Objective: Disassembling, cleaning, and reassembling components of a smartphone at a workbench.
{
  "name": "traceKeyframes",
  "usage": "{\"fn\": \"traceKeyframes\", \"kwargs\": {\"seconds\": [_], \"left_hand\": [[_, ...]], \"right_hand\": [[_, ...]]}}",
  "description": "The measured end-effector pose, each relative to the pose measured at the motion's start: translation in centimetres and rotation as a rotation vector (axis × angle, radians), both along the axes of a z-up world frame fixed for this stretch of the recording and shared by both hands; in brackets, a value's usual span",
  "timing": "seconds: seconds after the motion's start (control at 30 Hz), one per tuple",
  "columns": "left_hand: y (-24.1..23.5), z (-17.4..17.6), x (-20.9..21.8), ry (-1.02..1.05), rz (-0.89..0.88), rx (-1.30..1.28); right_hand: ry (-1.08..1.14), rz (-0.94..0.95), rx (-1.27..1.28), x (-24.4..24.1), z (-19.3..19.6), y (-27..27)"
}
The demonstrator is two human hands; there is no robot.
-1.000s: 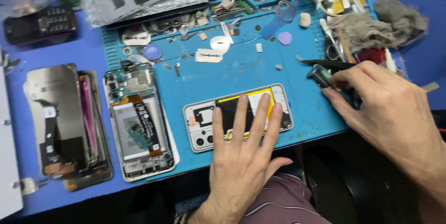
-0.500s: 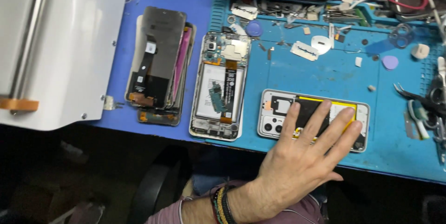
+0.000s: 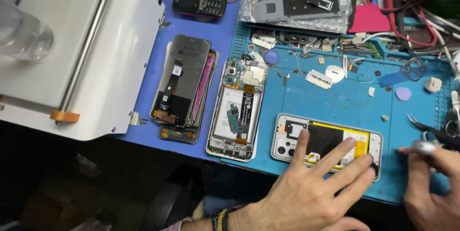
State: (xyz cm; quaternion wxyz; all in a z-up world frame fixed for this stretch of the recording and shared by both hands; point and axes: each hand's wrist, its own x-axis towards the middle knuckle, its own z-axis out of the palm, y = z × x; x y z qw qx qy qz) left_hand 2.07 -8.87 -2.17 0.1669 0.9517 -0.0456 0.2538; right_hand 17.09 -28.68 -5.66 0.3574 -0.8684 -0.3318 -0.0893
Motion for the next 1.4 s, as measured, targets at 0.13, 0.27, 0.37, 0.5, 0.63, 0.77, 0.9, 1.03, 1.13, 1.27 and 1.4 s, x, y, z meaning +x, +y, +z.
{"fn": "traceKeyframes", "kwargs": {"seconds": [0.13,0.27,0.37,0.5,0.63,0.77,0.9,1.03,1.13,1.27,1.4], "left_hand": [[3.9,4.3,-0.4,-0.068,-0.166,-0.241],[10.8,9.8,1.7,0.019,0.024,0.173],[17.3,10.1,6.6,-0.023,0.134,0.285],[20.6,9.8,11.2,-0.060,0.173,0.198],[22.1,7.8,13.5,-0.036,0.263,0.305],[22.2,6.8,13.7,-0.030,0.310,0.331],[22.2,6.3,14.0,-0.033,0.326,0.351],[22.4,6.0,14.1,-0.060,0.310,0.371],[22.6,5.9,14.3,-0.049,0.312,0.410],[22.6,5.9,14.8,-0.055,0.303,0.540],[22.3,6.2,15.1,-0.029,0.310,0.649]], "right_hand": [[-0.136,0.074,0.001,0.2,1.0,0.7],[-0.119,0.092,0.033,0.6,2.7,2.0],[-0.099,0.065,0.043,0.6,3.2,2.4],[-0.051,0.033,0.004,0.8,3.4,2.5],[0.016,-0.026,0.041,0.8,3.4,2.8],[-0.024,0.052,0.066,1.2,3.7,2.9],[-0.022,0.055,0.065,1.2,3.7,2.8],[-0.020,0.077,0.055,1.3,3.7,2.6],[-0.027,0.070,0.053,1.2,3.8,2.7],[-0.031,0.047,0.054,1.0,3.9,2.8],[-0.009,0.053,0.066,0.9,4.1,2.8]]}}
